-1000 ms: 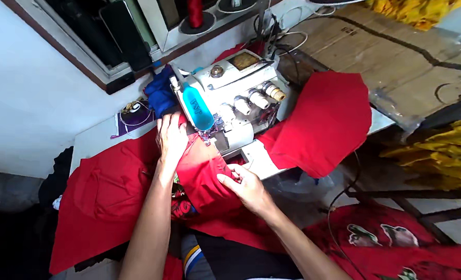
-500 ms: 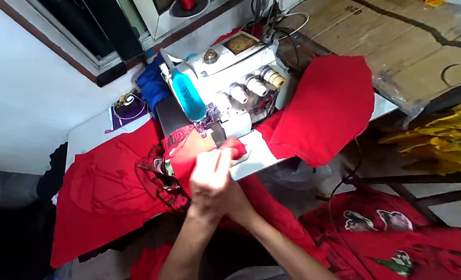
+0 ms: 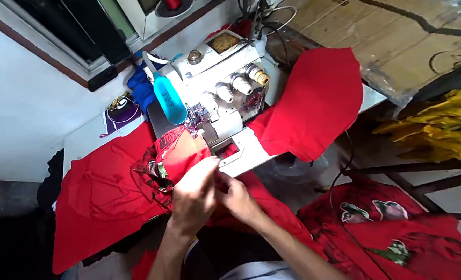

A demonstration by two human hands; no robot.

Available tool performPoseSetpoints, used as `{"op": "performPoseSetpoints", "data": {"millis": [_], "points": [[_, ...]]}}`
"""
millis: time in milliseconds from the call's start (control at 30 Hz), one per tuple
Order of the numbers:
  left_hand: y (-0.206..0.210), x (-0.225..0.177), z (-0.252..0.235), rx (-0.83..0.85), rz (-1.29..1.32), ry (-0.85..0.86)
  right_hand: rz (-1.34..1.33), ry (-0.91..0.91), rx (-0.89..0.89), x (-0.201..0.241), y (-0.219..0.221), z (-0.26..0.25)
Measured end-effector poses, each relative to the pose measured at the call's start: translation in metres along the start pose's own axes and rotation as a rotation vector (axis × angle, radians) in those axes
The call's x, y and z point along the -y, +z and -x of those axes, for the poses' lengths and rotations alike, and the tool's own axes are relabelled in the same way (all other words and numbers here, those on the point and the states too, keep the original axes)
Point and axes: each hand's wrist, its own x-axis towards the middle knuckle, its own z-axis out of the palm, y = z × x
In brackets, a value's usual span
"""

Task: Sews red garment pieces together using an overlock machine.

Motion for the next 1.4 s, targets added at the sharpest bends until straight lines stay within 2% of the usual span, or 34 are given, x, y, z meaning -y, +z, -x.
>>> {"op": "performPoseSetpoints", "data": {"millis": [67,100,167,233,300,367,400,467,500,533,567,633,667,700,800,867,933,1000,1100,1233,1400], "points": [[-0.016,0.017,0.024,-0.204,-0.095,-0.197,-0.001,-0.005,-0.040,0.001,-0.007,-0.008],[-0.018,0.031,0.036,-0.237,-0.144,-0.333,0.010,-0.016,-0.052,0.002,-0.010,-0.012],[-0.010,0.057,0.058,-0.135,-0.113,-0.547,0.008,-0.013,-0.038,0.005,-0.012,-0.019],[-0.002,0.073,0.069,-0.085,-0.138,-0.475,-0.141,0.027,0.100,0.011,-0.010,-0.022],[-0.026,0.070,0.058,-0.053,-0.162,-0.430,-0.454,0.090,0.306,0.021,-0.009,-0.017],[-0.062,0.059,0.038,-0.126,-0.263,-0.423,-0.648,0.094,0.437,0.026,-0.007,-0.011],[-0.075,0.055,0.029,-0.199,-0.335,-0.407,-0.647,0.084,0.424,0.026,-0.005,-0.010],[-0.083,0.063,0.017,-0.343,-0.451,-0.273,-0.408,0.036,0.245,0.017,0.004,-0.010],[-0.080,0.071,0.015,-0.337,-0.457,-0.207,-0.264,0.033,0.159,0.012,0.007,-0.011],[-0.073,0.079,0.017,-0.262,-0.431,-0.178,-0.196,0.031,0.105,0.008,0.009,-0.011],[-0.064,0.090,0.022,-0.154,-0.389,-0.190,-0.184,0.028,0.082,0.005,0.010,-0.010],[-0.044,0.105,0.037,0.019,-0.268,-0.370,-0.184,0.023,0.087,0.000,0.007,-0.005],[-0.036,0.101,0.042,0.012,-0.232,-0.456,-0.171,0.023,0.100,-0.001,0.004,-0.002],[-0.032,0.092,0.044,-0.032,-0.243,-0.463,-0.149,0.023,0.104,-0.002,0.000,-0.001],[-0.032,0.045,0.043,-0.224,-0.296,-0.297,-0.093,0.021,0.122,0.001,-0.004,0.005],[-0.025,0.027,0.045,-0.161,-0.205,-0.244,-0.100,0.000,0.152,0.007,-0.002,0.007],[-0.011,0.032,0.051,-0.035,-0.076,-0.321,-0.118,-0.018,0.177,0.011,0.003,0.010],[-0.003,0.044,0.057,0.020,-0.041,-0.376,-0.122,-0.019,0.193,0.012,0.003,0.013],[-0.007,0.048,0.058,-0.018,-0.075,-0.375,-0.124,-0.015,0.158,0.009,-0.002,0.013],[-0.021,0.038,0.060,-0.047,-0.011,-0.483,-0.062,-0.006,0.050,0.005,-0.011,0.009],[-0.022,0.018,0.054,-0.220,0.025,-0.490,0.033,-0.013,-0.068,0.020,-0.013,-0.006]]}}
